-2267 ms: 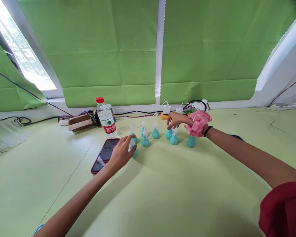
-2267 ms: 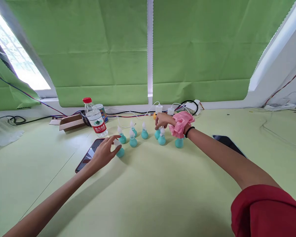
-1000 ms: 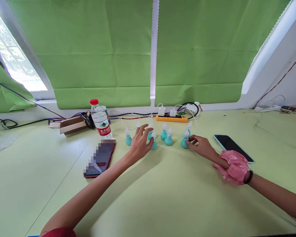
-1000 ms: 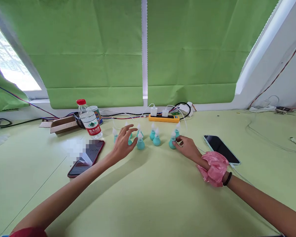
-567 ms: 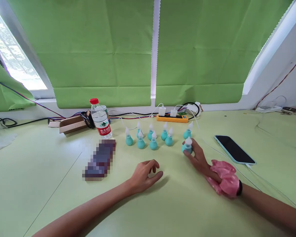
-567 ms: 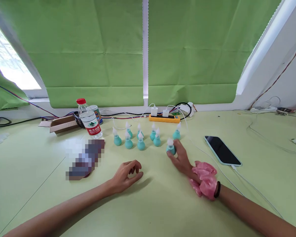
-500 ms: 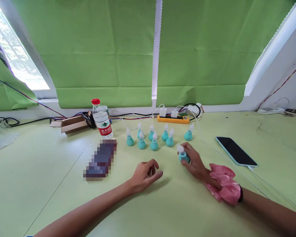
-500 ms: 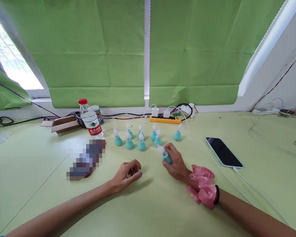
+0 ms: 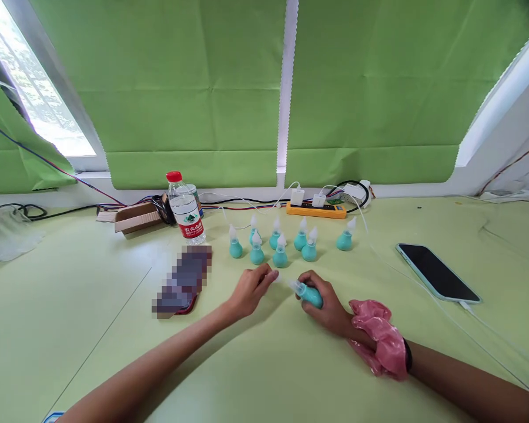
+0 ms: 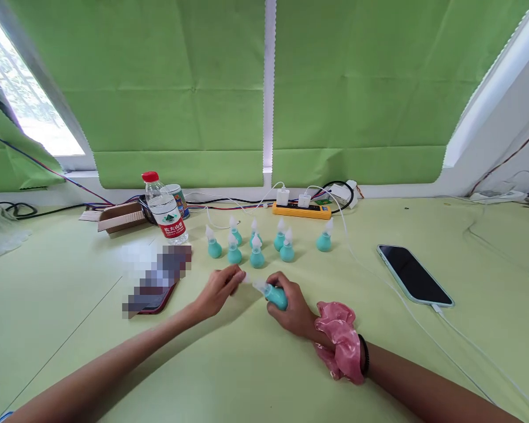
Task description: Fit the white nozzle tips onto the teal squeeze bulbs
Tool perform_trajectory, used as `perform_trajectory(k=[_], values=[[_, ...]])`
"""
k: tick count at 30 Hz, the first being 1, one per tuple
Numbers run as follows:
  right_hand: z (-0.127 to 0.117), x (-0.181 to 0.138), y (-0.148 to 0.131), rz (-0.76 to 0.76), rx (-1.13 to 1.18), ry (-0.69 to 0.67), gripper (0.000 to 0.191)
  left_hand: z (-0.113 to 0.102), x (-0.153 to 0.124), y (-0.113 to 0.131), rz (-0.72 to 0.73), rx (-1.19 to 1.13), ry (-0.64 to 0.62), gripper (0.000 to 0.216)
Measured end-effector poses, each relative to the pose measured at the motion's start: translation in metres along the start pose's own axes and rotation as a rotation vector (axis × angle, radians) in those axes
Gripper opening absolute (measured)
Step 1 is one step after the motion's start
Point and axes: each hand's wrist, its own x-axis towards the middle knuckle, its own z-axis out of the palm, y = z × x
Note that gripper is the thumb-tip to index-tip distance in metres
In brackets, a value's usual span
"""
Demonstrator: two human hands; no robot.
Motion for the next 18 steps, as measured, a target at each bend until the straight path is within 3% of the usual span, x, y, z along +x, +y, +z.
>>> perform_trajectory(k=[2, 4, 9, 12, 18], values=[[0.001, 0.002, 0.003, 0.105, 0.084, 0.044, 0.02, -0.006, 0.003, -0.01, 0.112, 0.414, 0.078, 0.031], [0.003, 0.005, 0.005, 0.174, 0.112, 0.051, 0.016, -0.008, 0.003, -0.019, 0.143, 0.59, 0.1, 0.025], [0.002, 0.009, 0.005, 0.172, 0.086, 0.049, 0.017, -0.003, -0.002, -0.022, 0.206, 0.629, 0.178, 0.035], [0.003, 0.01, 0.003, 0.258, 0.271, -0.012, 0.019, 0.002, -0.006, -0.013, 0.252, 0.398, 0.222, 0.036], [0.012, 0.011, -0.001, 0.391, 0.845, -0.19, 0.02, 0.019, -0.013, 0.005, 0.07, -0.335, 0.119, 0.029]])
